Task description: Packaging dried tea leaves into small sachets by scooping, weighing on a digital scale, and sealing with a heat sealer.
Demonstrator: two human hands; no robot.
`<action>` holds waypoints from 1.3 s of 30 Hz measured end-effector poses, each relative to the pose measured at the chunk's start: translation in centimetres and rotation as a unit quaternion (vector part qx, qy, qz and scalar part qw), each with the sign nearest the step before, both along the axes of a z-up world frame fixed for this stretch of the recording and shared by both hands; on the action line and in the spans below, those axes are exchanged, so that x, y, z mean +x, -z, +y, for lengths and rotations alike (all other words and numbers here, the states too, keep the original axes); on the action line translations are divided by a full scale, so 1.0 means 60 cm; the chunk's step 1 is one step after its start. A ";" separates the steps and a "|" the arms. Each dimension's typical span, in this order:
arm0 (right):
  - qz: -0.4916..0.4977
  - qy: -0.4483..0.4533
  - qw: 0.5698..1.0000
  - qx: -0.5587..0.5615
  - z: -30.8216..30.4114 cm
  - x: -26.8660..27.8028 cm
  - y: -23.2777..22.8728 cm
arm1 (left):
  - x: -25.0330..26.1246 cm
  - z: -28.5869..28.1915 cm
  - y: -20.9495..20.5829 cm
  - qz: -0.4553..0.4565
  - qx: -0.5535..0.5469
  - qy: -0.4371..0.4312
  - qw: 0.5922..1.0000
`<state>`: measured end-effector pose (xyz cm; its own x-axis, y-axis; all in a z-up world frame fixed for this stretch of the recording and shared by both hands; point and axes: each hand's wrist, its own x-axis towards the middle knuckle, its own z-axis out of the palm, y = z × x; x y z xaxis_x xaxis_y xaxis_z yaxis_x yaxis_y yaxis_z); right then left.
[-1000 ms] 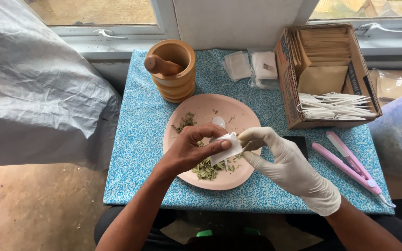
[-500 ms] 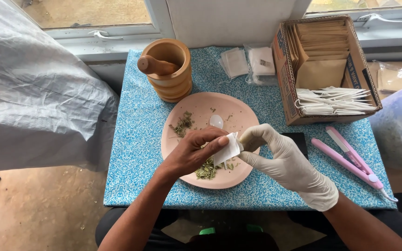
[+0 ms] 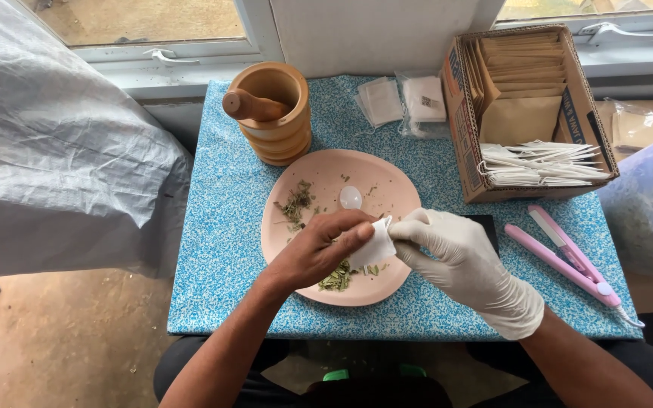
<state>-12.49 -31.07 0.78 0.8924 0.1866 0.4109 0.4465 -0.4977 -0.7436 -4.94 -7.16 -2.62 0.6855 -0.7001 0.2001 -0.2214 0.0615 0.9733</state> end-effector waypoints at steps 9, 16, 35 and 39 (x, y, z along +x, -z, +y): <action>-0.115 0.006 0.982 -0.152 -0.011 -0.004 -0.015 | -0.017 -0.010 -0.028 -0.066 0.019 0.000 0.998; -0.077 -0.011 0.990 -0.117 -0.012 -0.005 -0.019 | -0.005 0.001 -0.036 -0.032 0.027 0.026 0.999; 0.269 0.101 0.955 0.073 0.086 0.041 -0.040 | 0.026 0.136 -0.038 0.011 -0.119 -0.077 0.990; 0.383 0.028 0.921 0.066 0.154 0.037 -0.100 | 0.008 0.110 -0.039 0.104 -0.241 -0.067 0.963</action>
<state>-10.25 -21.84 6.76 0.9366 0.1242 -0.3276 -0.2585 -0.3861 -0.8855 -4.43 -0.58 -0.27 0.8238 -0.4622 0.3282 -0.0622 0.5018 0.8628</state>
